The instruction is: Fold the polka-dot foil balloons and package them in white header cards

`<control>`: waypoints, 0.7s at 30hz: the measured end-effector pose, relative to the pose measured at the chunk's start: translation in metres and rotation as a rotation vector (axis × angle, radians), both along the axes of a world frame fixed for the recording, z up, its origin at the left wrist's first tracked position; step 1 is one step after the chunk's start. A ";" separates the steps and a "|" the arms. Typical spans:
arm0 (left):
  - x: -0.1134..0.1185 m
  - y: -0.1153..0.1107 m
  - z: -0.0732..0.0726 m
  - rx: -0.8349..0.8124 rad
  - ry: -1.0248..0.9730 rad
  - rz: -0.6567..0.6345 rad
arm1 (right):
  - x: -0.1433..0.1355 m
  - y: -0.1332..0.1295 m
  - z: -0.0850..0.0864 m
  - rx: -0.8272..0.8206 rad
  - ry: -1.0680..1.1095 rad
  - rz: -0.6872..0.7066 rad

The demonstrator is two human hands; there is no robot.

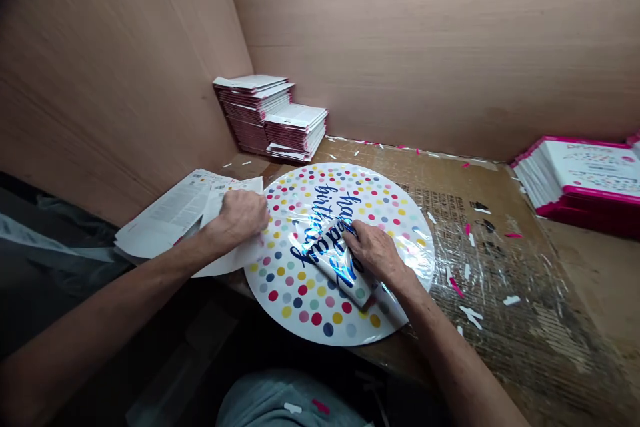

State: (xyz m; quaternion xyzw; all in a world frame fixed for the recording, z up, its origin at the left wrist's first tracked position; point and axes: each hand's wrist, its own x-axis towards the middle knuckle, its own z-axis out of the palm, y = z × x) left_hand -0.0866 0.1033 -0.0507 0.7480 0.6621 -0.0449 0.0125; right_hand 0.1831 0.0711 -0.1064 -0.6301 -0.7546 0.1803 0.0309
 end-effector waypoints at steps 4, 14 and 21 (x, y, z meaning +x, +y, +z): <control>0.006 -0.007 -0.004 -0.015 0.038 0.015 | 0.021 -0.017 0.006 -0.009 0.055 -0.016; -0.053 -0.058 -0.060 0.048 -0.072 -0.591 | -0.069 -0.045 0.008 -0.086 0.403 0.257; -0.039 -0.045 -0.064 0.062 0.084 -0.675 | -0.101 -0.046 -0.001 0.090 0.183 0.131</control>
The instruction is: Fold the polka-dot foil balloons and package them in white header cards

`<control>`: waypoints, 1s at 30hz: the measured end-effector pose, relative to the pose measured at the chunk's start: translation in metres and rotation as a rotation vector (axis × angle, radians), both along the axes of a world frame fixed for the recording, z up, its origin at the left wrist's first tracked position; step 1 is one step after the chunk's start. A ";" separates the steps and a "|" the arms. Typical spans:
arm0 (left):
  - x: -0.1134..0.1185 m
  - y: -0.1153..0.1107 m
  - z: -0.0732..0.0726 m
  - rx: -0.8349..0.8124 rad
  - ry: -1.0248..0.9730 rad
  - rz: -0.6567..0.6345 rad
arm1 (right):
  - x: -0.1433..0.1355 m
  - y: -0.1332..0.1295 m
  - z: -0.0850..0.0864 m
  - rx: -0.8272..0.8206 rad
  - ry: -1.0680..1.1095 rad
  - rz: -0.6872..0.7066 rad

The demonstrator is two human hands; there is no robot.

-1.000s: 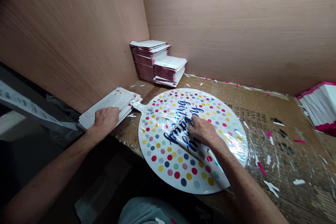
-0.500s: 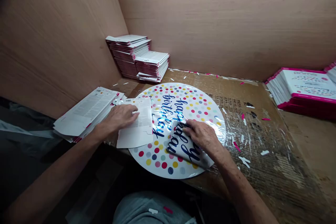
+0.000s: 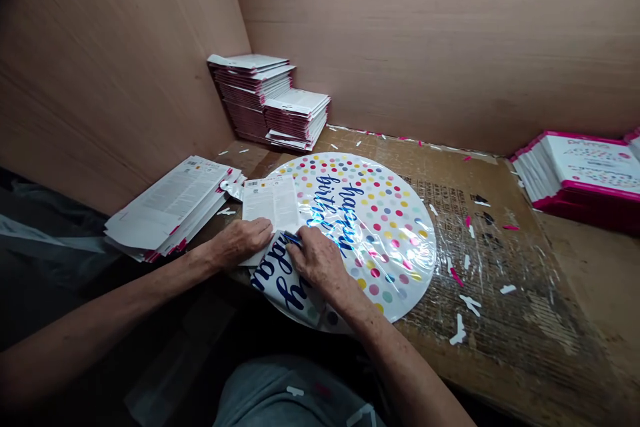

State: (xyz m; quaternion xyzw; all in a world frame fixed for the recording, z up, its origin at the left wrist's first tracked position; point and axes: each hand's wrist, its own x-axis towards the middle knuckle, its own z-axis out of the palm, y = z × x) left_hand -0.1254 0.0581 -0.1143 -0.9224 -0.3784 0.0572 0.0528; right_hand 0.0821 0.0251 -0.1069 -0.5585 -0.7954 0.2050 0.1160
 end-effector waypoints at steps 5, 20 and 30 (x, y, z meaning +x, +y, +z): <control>0.020 0.006 0.011 0.127 0.008 0.037 | 0.008 0.008 -0.005 0.102 0.013 -0.167; 0.077 -0.031 -0.003 -0.349 -1.453 0.664 | 0.050 0.011 -0.011 0.227 0.241 -0.502; 0.122 -0.016 -0.016 -0.450 -1.501 0.918 | 0.080 -0.002 -0.007 0.287 0.312 -0.513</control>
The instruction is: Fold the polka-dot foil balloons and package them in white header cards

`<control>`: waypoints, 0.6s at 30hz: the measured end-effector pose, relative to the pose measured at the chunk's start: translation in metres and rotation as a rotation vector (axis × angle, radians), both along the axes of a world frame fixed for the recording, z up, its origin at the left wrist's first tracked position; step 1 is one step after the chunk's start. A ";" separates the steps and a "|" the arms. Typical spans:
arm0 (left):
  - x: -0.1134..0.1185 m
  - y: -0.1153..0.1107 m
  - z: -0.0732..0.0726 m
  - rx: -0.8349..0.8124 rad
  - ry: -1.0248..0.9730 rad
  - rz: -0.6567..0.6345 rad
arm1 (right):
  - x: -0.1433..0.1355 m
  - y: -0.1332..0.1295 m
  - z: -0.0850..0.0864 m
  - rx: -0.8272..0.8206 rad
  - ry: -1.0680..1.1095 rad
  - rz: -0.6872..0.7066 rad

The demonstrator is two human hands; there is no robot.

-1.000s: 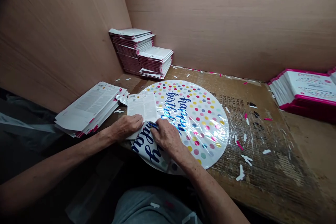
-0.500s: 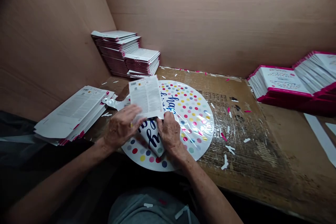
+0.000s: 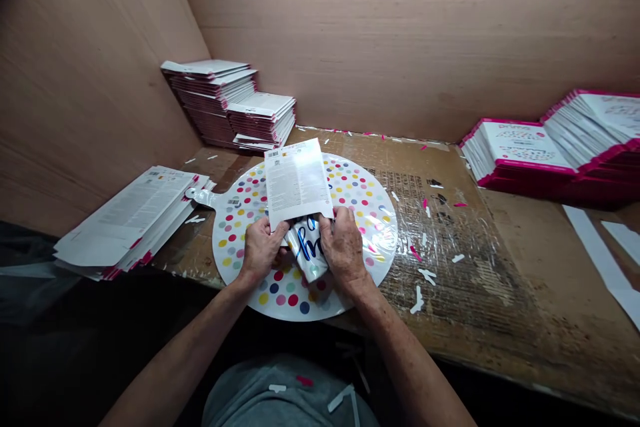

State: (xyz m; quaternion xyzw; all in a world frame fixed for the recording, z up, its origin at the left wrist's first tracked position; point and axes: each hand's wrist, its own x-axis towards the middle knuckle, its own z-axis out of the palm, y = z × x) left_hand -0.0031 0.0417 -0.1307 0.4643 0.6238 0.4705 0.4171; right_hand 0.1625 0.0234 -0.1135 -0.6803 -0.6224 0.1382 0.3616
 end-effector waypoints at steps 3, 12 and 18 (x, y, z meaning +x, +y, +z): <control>0.001 0.002 0.000 0.011 -0.040 0.053 | 0.006 -0.024 -0.002 0.255 -0.135 0.264; -0.018 -0.040 0.039 0.033 -0.573 -0.237 | 0.005 -0.060 -0.009 0.561 -0.247 0.685; -0.004 -0.018 0.037 -0.072 -0.779 -0.298 | -0.017 -0.051 -0.010 0.514 -0.319 0.667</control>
